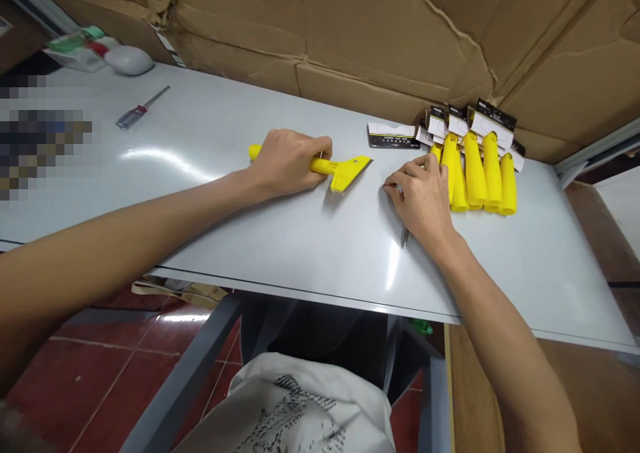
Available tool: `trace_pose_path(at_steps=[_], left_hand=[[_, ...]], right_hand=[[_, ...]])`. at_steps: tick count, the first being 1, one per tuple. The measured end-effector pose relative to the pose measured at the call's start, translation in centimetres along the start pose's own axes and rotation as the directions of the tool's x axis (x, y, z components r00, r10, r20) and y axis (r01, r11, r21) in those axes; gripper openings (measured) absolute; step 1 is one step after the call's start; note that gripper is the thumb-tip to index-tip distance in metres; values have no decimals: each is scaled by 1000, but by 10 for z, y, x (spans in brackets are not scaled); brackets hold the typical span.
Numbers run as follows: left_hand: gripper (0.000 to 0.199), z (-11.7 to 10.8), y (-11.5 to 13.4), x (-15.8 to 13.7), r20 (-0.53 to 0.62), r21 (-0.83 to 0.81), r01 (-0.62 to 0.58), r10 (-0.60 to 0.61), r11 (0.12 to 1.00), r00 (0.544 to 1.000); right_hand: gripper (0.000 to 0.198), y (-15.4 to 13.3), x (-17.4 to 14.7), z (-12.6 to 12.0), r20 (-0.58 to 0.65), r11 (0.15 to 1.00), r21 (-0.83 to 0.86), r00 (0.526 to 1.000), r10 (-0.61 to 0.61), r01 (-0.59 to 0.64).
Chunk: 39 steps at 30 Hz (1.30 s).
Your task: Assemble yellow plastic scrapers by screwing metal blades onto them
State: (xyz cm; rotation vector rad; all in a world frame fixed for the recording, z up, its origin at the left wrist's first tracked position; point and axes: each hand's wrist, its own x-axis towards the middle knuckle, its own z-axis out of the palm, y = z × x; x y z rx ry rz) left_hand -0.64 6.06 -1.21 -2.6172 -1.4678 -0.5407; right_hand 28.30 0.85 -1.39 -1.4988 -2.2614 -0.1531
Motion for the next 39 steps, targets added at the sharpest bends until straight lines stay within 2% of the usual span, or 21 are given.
trace_pose_path(at_steps=[6, 12, 15, 18, 21, 25, 27, 32, 39], left_hand=[[32, -5, 2, 0, 53, -7, 32, -32, 999, 998], [40, -8, 13, -7, -30, -65, -67, 65, 996, 997], [40, -9, 22, -13, -28, -40, -109, 108, 993, 994], [42, -11, 30, -19, 11, -14, -154, 154, 988, 988], [37, -10, 38, -25, 11, 4, -225, 225, 974, 974], [28, -8, 47, -32, -32, 23, -275, 275, 961, 961], [27, -7, 49, -34, -43, 38, -275, 276, 961, 960], [27, -7, 51, -35, -40, 69, -269, 273, 961, 961], [31, -6, 53, -36, -73, 92, -266, 272, 960, 959]], right_hand=[[28, -3, -1, -1, 31, 999, -40, 999, -20, 21], [25, -2, -1, -4, -16, 998, -59, 1000, 0, 0], [20, 0, -1, -9, -140, 995, 80, 987, 74, -63], [13, 1, -1, -14, -229, 936, 344, 960, 160, -75], [20, -1, 1, -18, -208, 853, 522, 969, 133, -6], [26, -10, 1, -18, -175, 793, 606, 983, 53, 65], [21, -15, 0, -18, -171, 783, 616, 985, 20, 91], [7, -26, -3, -20, -179, 825, 557, 984, 8, 95], [13, -44, -9, -24, -218, 903, 426, 975, 49, 49]])
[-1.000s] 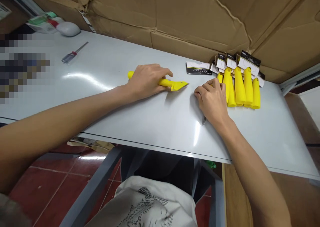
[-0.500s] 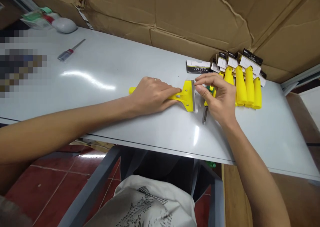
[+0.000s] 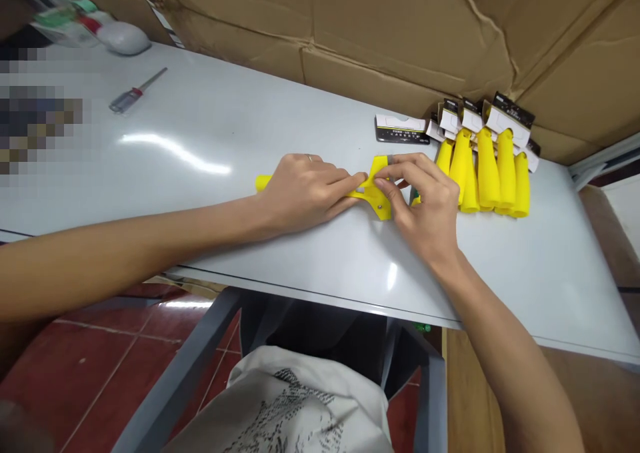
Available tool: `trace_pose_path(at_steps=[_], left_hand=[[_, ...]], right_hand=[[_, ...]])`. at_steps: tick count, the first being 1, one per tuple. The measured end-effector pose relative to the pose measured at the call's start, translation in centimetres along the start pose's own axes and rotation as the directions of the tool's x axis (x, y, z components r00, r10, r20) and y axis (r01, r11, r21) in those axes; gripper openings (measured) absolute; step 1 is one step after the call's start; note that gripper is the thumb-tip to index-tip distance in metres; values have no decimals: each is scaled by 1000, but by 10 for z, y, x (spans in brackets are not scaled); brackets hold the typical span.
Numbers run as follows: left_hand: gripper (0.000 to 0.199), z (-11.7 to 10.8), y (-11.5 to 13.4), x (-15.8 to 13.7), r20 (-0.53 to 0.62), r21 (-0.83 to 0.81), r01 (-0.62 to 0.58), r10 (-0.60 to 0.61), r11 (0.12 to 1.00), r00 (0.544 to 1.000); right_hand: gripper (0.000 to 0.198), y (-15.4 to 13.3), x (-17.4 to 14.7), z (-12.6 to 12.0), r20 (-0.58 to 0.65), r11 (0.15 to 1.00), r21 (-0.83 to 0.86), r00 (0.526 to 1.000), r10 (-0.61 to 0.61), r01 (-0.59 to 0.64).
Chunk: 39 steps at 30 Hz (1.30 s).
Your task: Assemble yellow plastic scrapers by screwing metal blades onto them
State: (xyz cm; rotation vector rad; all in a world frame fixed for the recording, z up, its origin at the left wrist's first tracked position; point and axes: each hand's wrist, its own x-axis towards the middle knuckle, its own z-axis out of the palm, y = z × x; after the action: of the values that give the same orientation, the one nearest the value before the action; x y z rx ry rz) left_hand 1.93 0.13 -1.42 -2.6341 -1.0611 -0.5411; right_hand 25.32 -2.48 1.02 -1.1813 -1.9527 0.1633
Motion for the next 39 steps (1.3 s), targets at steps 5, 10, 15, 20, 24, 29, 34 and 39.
trace_pose_path(at_steps=[5, 10, 15, 20, 24, 29, 34, 39], left_hand=[[36, -1, 0, -1, -8, 26, -14, 14, 1000, 1000], [31, 0, 0, -1, -25, -1, -24, 24, 1000, 999], [33, -2, 2, 0, -23, 56, -62, 63, 996, 998], [40, -5, 2, 2, -10, 68, -84, 85, 994, 996], [38, -2, 0, 0, -42, 99, -116, 121, 988, 992], [35, 5, -4, -2, -157, 115, -156, 173, 981, 972], [33, 7, -6, -2, -193, 81, -174, 187, 981, 963], [33, 6, -6, -2, -186, 57, -166, 174, 984, 967]], right_hand=[[17, -5, -4, 3, -46, 998, -55, 999, 0, -3], [13, 1, -6, 8, -65, 999, 0, 997, 37, -37], [50, 7, -3, 9, 20, 950, 274, 989, 148, -148], [45, 7, 0, 5, 41, 938, 310, 988, 152, -157], [48, 8, 1, 4, 77, 919, 354, 985, 157, -174], [48, 10, 2, 0, 86, 894, 409, 983, 161, -182], [45, 7, 1, -2, 99, 893, 413, 983, 154, -182], [41, 8, 0, 0, 61, 889, 424, 985, 164, -174]])
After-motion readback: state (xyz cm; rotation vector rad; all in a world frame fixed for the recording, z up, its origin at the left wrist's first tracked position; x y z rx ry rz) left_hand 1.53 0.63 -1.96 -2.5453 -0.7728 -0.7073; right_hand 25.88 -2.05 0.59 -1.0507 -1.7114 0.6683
